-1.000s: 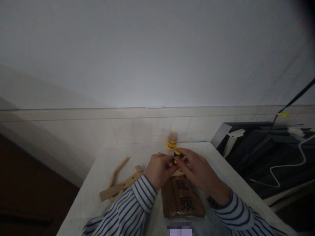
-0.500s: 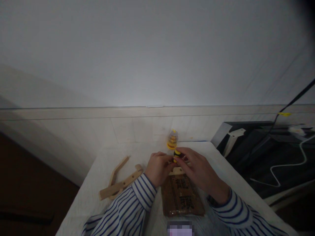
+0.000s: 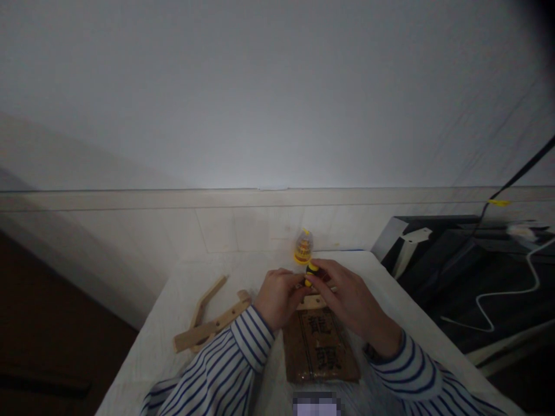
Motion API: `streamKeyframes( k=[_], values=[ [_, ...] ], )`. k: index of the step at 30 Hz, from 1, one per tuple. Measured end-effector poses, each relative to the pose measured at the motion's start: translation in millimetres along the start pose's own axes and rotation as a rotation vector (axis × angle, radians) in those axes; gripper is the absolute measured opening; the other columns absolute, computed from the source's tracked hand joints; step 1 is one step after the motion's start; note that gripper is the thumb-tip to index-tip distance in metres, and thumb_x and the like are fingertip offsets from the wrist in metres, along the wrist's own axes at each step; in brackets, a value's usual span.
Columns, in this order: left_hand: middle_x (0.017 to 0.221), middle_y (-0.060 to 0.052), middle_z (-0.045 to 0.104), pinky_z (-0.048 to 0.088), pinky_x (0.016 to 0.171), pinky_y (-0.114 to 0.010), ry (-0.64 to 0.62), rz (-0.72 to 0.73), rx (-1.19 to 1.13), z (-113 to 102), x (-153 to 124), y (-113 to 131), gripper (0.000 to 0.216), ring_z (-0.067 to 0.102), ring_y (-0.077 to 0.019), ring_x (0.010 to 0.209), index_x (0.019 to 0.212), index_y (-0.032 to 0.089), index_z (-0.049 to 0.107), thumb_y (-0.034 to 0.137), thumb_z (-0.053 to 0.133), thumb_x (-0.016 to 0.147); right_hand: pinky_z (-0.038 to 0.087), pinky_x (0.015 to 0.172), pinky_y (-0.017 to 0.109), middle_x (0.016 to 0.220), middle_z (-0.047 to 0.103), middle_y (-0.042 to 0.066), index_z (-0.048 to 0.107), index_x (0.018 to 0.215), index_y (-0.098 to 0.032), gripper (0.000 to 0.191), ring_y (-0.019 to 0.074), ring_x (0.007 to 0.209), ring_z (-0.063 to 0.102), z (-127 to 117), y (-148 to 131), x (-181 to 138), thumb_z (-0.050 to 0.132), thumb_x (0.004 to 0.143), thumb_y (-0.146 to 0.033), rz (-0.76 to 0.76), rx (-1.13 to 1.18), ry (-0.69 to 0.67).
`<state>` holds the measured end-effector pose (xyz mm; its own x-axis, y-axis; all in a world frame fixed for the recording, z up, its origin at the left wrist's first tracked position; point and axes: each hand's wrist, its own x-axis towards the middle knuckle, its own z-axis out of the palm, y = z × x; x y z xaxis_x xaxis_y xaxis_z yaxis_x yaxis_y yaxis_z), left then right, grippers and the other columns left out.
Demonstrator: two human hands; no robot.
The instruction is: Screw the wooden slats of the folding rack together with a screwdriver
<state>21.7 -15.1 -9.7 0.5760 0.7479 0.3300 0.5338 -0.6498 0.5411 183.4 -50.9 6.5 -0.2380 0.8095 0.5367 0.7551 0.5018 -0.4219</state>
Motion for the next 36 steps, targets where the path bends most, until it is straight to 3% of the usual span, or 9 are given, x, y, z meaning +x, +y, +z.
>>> streamKeyframes(
  k=[7,12,16,23,36],
  values=[
    [0.073,-0.001,0.067,0.042,0.069,-0.025,0.039,-0.047,-0.058,2.4,0.0,0.3,0.018,0.057,-0.0160,0.071,0.092,0.022,0.069,0.031,0.061,0.079,0.053,0.072,0.037,0.099,0.063,0.009,0.048,0.110,-0.018,0.025,0.0214,0.089,0.062,2.0,-0.3,-1.7,0.046,0.089,-0.030,-0.011,-0.007,-0.001],
    [0.070,-0.001,0.067,0.041,0.066,-0.023,0.032,-0.060,-0.043,3.3,-0.4,-1.5,0.016,0.057,-0.0159,0.071,0.084,0.022,0.071,0.031,0.058,0.081,0.052,0.074,0.040,0.099,0.064,0.009,0.052,0.109,-0.019,0.027,0.0224,0.087,0.062,-2.3,-0.2,-0.2,0.048,0.086,-0.033,-0.013,-0.065,0.024],
    [0.068,-0.001,0.064,0.040,0.064,-0.022,0.030,-0.056,-0.022,2.3,-0.8,-1.4,0.015,0.057,-0.0160,0.071,0.082,0.022,0.070,0.031,0.058,0.081,0.051,0.077,0.041,0.111,0.062,0.011,0.050,0.119,-0.019,0.036,0.0232,0.094,0.061,-14.2,2.4,3.4,0.047,0.087,-0.034,0.015,-0.014,0.011],
    [0.068,-0.001,0.064,0.039,0.065,-0.022,0.040,-0.051,-0.002,5.1,-2.5,-2.3,0.015,0.057,-0.0160,0.071,0.081,0.022,0.070,0.031,0.058,0.080,0.046,0.089,0.041,0.120,0.060,0.007,0.052,0.123,-0.024,0.035,0.0206,0.108,0.055,-22.1,4.7,15.4,0.041,0.090,-0.031,-0.055,0.100,-0.177],
    [0.074,-0.001,0.067,0.040,0.060,-0.023,0.103,-0.148,-0.018,10.9,-2.4,2.8,0.020,0.058,-0.0156,0.068,0.082,0.019,0.067,0.036,0.060,0.077,0.049,0.082,0.036,0.098,0.069,0.004,0.064,0.106,-0.024,0.027,0.0196,0.094,0.062,-13.2,7.1,20.0,0.043,0.089,-0.028,-0.160,0.109,-0.149]
  ],
)
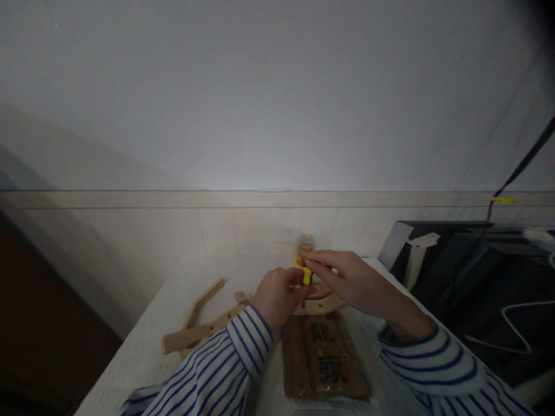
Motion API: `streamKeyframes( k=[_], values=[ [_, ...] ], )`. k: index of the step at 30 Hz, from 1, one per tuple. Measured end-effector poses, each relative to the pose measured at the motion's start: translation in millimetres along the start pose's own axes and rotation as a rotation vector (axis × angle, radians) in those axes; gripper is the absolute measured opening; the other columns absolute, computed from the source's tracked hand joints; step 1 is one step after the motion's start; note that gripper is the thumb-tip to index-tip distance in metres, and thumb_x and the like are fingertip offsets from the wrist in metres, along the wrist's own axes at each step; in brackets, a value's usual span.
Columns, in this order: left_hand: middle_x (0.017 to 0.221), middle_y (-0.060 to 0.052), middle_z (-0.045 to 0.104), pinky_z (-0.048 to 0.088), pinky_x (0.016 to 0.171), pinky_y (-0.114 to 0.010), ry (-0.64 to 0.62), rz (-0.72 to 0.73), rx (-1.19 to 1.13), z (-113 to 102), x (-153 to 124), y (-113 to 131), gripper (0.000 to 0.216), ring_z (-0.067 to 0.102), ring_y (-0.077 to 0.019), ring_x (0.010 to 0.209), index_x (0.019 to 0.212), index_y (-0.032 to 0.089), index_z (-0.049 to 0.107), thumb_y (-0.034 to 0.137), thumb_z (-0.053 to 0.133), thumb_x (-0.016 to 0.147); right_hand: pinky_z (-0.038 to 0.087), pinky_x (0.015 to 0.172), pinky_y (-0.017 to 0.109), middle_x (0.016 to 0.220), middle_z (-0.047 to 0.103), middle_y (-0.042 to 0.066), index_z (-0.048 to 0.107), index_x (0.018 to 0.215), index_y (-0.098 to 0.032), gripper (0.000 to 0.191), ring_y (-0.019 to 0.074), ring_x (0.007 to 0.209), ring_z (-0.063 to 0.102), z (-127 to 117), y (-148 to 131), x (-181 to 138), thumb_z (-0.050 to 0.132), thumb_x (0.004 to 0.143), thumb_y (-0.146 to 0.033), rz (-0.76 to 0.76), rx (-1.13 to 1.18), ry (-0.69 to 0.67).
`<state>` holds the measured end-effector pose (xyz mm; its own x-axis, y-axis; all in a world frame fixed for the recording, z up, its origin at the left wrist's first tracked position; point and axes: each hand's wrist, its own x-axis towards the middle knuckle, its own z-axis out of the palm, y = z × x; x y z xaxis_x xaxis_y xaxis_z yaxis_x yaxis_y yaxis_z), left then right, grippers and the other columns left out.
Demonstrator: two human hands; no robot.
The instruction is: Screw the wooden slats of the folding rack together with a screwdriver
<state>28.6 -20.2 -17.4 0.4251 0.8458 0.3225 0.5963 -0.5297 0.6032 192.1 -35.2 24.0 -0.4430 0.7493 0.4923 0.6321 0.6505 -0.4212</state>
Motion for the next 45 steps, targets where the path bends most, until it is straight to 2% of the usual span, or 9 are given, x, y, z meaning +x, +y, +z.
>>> streamKeyframes(
  k=[7,25,35,45],
  values=[
    [0.074,-0.002,0.065,0.040,0.064,-0.023,-0.003,0.036,0.085,-1.9,-1.7,2.8,0.015,0.058,-0.0160,0.069,0.083,0.020,0.068,0.032,0.059,0.079,0.048,0.084,0.036,0.101,0.069,0.004,0.065,0.104,-0.022,0.027,0.0196,0.095,0.062,-0.1,-5.4,-0.3,0.043,0.089,-0.026,-0.005,-0.052,0.013],
    [0.067,0.000,0.059,0.036,0.060,-0.021,-0.074,0.124,0.036,-4.6,-0.1,0.9,0.014,0.054,-0.0142,0.066,0.077,0.018,0.060,0.027,0.052,0.084,0.047,0.075,0.031,0.092,0.068,0.006,0.064,0.095,-0.019,0.024,0.0182,0.086,0.062,-4.5,-7.5,1.2,0.041,0.091,-0.027,-0.002,-0.088,-0.008],
    [0.073,0.000,0.061,0.039,0.066,-0.023,-0.102,0.120,0.032,-7.4,3.6,7.4,0.008,0.055,-0.0151,0.072,0.084,0.018,0.060,0.020,0.053,0.084,0.047,0.083,0.034,0.100,0.067,0.007,0.061,0.104,-0.018,0.024,0.0189,0.092,0.060,-8.4,-3.3,2.0,0.044,0.090,-0.024,0.029,-0.045,-0.009],
    [0.073,-0.001,0.059,0.041,0.067,-0.024,-0.106,0.123,0.036,-4.0,3.9,6.9,0.006,0.054,-0.0155,0.072,0.085,0.017,0.060,0.018,0.055,0.083,0.047,0.085,0.037,0.102,0.066,0.009,0.061,0.106,-0.014,0.026,0.0200,0.094,0.060,-9.5,-5.4,1.4,0.043,0.090,-0.023,0.029,-0.122,-0.007]
  ],
)
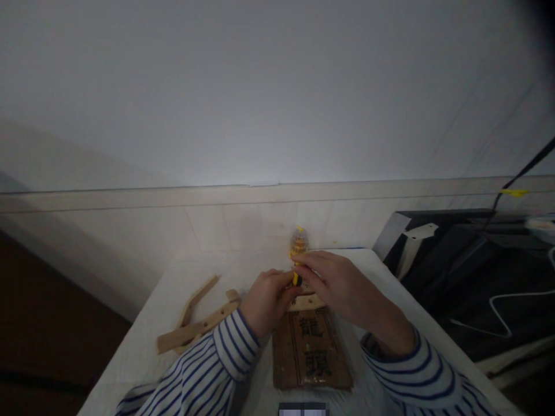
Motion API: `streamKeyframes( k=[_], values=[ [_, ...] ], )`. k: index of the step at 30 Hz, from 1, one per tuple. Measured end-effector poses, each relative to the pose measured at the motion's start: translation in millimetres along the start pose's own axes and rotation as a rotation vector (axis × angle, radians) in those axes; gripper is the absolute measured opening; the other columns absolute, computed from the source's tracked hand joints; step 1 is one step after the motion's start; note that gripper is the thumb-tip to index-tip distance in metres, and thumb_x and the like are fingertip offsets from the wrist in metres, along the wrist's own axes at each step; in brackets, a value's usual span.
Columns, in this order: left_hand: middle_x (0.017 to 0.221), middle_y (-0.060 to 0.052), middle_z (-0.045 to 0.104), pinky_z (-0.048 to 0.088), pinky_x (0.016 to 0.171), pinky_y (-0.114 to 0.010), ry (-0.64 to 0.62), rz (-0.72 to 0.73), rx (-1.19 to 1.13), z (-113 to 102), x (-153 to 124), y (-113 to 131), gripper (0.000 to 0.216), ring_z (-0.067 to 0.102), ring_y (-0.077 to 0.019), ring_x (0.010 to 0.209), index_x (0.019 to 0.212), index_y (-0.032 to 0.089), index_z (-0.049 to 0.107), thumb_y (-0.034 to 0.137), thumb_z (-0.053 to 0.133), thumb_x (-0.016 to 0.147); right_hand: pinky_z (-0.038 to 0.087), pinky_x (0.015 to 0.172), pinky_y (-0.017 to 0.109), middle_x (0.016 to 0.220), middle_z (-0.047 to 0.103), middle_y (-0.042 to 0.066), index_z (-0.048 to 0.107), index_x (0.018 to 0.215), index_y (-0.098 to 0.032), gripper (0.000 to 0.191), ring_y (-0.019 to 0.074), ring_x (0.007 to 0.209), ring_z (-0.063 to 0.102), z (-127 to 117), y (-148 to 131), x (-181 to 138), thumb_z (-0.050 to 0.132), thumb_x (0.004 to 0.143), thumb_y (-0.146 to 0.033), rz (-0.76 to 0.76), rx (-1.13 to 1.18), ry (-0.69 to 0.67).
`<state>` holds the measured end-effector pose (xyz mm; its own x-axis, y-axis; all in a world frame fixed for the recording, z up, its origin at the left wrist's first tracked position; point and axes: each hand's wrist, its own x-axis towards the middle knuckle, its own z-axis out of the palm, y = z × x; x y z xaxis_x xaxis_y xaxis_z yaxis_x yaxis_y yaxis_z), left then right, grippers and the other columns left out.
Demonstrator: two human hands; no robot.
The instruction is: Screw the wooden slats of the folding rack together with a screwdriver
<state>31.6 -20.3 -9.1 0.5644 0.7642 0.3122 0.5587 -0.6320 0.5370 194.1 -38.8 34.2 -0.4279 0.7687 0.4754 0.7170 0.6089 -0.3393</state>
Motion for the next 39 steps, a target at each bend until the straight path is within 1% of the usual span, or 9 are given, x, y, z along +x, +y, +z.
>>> streamKeyframes(
  k=[8,11,15,20,24,29,34,37,39],
  values=[
    [0.074,-0.002,0.060,0.041,0.066,-0.024,-0.012,0.005,-0.013,-3.2,0.6,-1.1,0.005,0.055,-0.0160,0.072,0.083,0.016,0.058,0.017,0.053,0.084,0.049,0.082,0.037,0.099,0.067,0.010,0.061,0.103,-0.012,0.024,0.0204,0.091,0.061,3.6,-5.1,1.9,0.042,0.090,-0.020,-0.025,-0.092,0.009],
    [0.073,-0.002,0.060,0.041,0.065,-0.024,-0.027,0.010,-0.018,-4.0,-0.1,-1.9,0.007,0.055,-0.0162,0.071,0.085,0.015,0.059,0.019,0.053,0.084,0.049,0.081,0.037,0.097,0.067,0.011,0.061,0.103,-0.011,0.024,0.0210,0.089,0.061,4.7,-6.3,2.1,0.043,0.090,-0.020,-0.030,-0.115,0.002],
    [0.078,-0.004,0.062,0.042,0.068,-0.026,-0.033,0.019,-0.020,-2.9,-2.0,-4.1,0.012,0.056,-0.0169,0.074,0.089,0.015,0.060,0.020,0.050,0.086,0.050,0.077,0.037,0.094,0.067,0.011,0.062,0.099,-0.011,0.022,0.0210,0.086,0.062,5.6,-7.7,0.7,0.044,0.089,-0.020,-0.039,-0.150,0.011],
    [0.080,-0.005,0.062,0.043,0.071,-0.027,-0.043,0.014,-0.006,-2.6,-3.4,-4.7,0.013,0.056,-0.0175,0.076,0.092,0.016,0.060,0.021,0.049,0.086,0.050,0.077,0.035,0.092,0.068,0.009,0.061,0.098,-0.013,0.020,0.0198,0.085,0.062,4.8,-8.5,-1.5,0.046,0.089,-0.020,-0.061,-0.172,0.030],
    [0.075,-0.003,0.061,0.042,0.067,-0.026,-0.054,0.020,0.016,-3.7,-2.9,-2.1,0.012,0.055,-0.0166,0.072,0.089,0.016,0.060,0.020,0.049,0.086,0.049,0.077,0.034,0.092,0.068,0.009,0.061,0.097,-0.013,0.019,0.0190,0.084,0.062,3.9,-7.8,-3.3,0.047,0.088,-0.020,-0.076,-0.183,0.036],
    [0.070,-0.002,0.060,0.042,0.063,-0.025,-0.012,-0.012,0.080,-3.8,-2.7,1.6,0.011,0.055,-0.0162,0.067,0.087,0.017,0.062,0.023,0.053,0.083,0.050,0.075,0.034,0.090,0.067,0.008,0.061,0.096,-0.014,0.018,0.0192,0.083,0.062,3.2,-9.1,-3.6,0.046,0.088,-0.020,-0.067,-0.174,0.023],
    [0.076,-0.003,0.064,0.043,0.067,-0.027,0.053,-0.037,0.084,-4.2,-3.5,1.6,0.018,0.057,-0.0176,0.073,0.092,0.020,0.064,0.031,0.061,0.079,0.049,0.077,0.035,0.093,0.067,0.008,0.061,0.098,-0.015,0.018,0.0195,0.085,0.061,3.4,-10.2,-2.9,0.046,0.089,-0.021,-0.064,-0.173,0.017],
    [0.074,-0.003,0.064,0.043,0.066,-0.026,0.055,-0.067,0.098,-4.8,-3.9,1.3,0.014,0.058,-0.0169,0.071,0.089,0.019,0.066,0.029,0.060,0.080,0.049,0.077,0.035,0.095,0.067,0.009,0.061,0.099,-0.015,0.020,0.0199,0.086,0.061,4.1,-9.8,-3.3,0.046,0.089,-0.021,-0.063,-0.173,0.010],
    [0.072,-0.003,0.064,0.043,0.065,-0.026,0.052,-0.062,0.096,-4.8,-4.2,1.3,0.011,0.058,-0.0165,0.070,0.087,0.019,0.066,0.026,0.060,0.080,0.049,0.078,0.036,0.096,0.067,0.009,0.061,0.100,-0.015,0.021,0.0203,0.087,0.061,4.7,-9.2,-3.6,0.045,0.089,-0.021,-0.064,-0.180,0.010]
  ],
)
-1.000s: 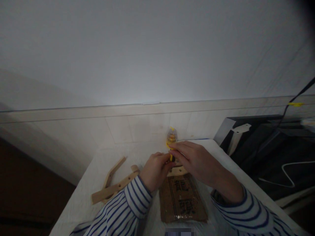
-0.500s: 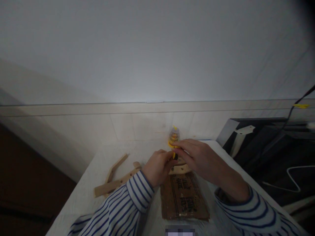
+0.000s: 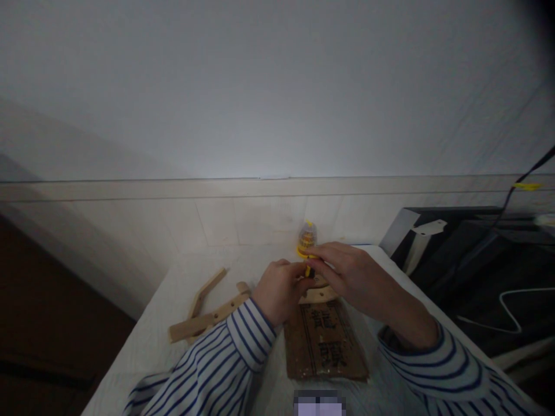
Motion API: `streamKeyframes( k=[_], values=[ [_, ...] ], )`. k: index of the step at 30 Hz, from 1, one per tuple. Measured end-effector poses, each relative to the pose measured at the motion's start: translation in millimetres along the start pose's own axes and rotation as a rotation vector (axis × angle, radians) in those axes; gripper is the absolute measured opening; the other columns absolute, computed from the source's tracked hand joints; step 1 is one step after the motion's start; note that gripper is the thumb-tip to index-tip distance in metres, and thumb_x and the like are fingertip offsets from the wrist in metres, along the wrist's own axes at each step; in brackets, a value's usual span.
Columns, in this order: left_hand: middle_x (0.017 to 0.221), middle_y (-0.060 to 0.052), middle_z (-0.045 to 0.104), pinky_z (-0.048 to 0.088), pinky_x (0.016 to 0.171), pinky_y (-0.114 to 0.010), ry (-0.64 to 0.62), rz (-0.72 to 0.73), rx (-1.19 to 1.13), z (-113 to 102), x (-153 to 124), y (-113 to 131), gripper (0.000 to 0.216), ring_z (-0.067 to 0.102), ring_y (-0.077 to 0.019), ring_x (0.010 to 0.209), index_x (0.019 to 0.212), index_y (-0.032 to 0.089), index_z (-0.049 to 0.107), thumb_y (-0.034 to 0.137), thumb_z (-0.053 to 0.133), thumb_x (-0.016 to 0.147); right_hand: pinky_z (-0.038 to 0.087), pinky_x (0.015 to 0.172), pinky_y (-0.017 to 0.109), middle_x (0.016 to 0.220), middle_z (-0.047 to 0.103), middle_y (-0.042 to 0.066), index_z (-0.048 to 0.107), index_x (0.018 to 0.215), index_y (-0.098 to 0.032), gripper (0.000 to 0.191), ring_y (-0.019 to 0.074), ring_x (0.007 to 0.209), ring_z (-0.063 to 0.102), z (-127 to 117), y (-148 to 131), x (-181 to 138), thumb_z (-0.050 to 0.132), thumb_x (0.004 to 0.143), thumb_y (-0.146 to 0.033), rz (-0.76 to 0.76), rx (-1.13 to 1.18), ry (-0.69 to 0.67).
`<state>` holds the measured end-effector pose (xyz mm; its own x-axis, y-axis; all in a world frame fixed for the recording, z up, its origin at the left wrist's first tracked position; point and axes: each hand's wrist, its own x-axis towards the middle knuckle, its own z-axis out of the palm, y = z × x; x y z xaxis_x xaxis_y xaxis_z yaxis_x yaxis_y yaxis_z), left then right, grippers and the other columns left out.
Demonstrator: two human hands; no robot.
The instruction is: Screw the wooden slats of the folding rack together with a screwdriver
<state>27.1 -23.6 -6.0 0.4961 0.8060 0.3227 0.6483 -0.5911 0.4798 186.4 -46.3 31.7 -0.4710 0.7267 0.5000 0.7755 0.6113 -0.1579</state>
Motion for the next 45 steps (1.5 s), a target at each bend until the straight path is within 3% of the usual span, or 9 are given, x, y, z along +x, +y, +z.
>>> streamKeyframes(
  k=[11,17,21,28,45],
  values=[
    [0.074,-0.003,0.064,0.044,0.066,-0.026,-0.007,0.025,-0.004,0.9,-0.4,0.4,0.012,0.058,-0.0165,0.070,0.088,0.019,0.065,0.025,0.058,0.082,0.049,0.079,0.036,0.098,0.067,0.010,0.062,0.097,-0.016,0.020,0.0205,0.090,0.061,0.2,0.6,0.7,0.045,0.089,-0.022,-0.009,0.005,0.011],
    [0.075,-0.003,0.065,0.044,0.067,-0.026,-0.005,0.015,-0.018,0.6,0.1,-0.4,0.013,0.059,-0.0163,0.072,0.090,0.020,0.066,0.024,0.057,0.083,0.049,0.081,0.037,0.104,0.066,0.011,0.059,0.108,-0.013,0.027,0.0213,0.094,0.061,-1.7,-0.9,-1.1,0.046,0.087,-0.023,0.035,0.036,0.001],
    [0.076,-0.003,0.065,0.043,0.067,-0.026,-0.016,0.002,-0.011,-0.2,0.7,-0.6,0.014,0.059,-0.0161,0.072,0.092,0.021,0.066,0.024,0.056,0.082,0.049,0.081,0.038,0.106,0.066,0.009,0.058,0.112,-0.018,0.029,0.0208,0.096,0.061,-1.1,1.6,-2.1,0.045,0.087,-0.023,0.027,0.066,0.007],
    [0.075,-0.003,0.063,0.042,0.066,-0.026,-0.028,0.037,-0.010,0.7,0.3,-1.2,0.014,0.057,-0.0162,0.072,0.093,0.019,0.064,0.022,0.054,0.084,0.050,0.077,0.035,0.100,0.067,0.008,0.060,0.104,-0.017,0.023,0.0195,0.088,0.063,-3.1,2.4,-1.7,0.045,0.088,-0.024,0.039,0.032,-0.029],
    [0.075,-0.003,0.063,0.042,0.065,-0.025,-0.039,0.064,-0.001,0.7,-0.2,-1.7,0.016,0.057,-0.0160,0.070,0.096,0.019,0.063,0.021,0.052,0.085,0.049,0.079,0.037,0.103,0.066,0.009,0.059,0.102,-0.016,0.022,0.0216,0.093,0.062,-1.2,3.1,-3.0,0.045,0.089,-0.025,0.016,0.002,-0.024]
  ],
)
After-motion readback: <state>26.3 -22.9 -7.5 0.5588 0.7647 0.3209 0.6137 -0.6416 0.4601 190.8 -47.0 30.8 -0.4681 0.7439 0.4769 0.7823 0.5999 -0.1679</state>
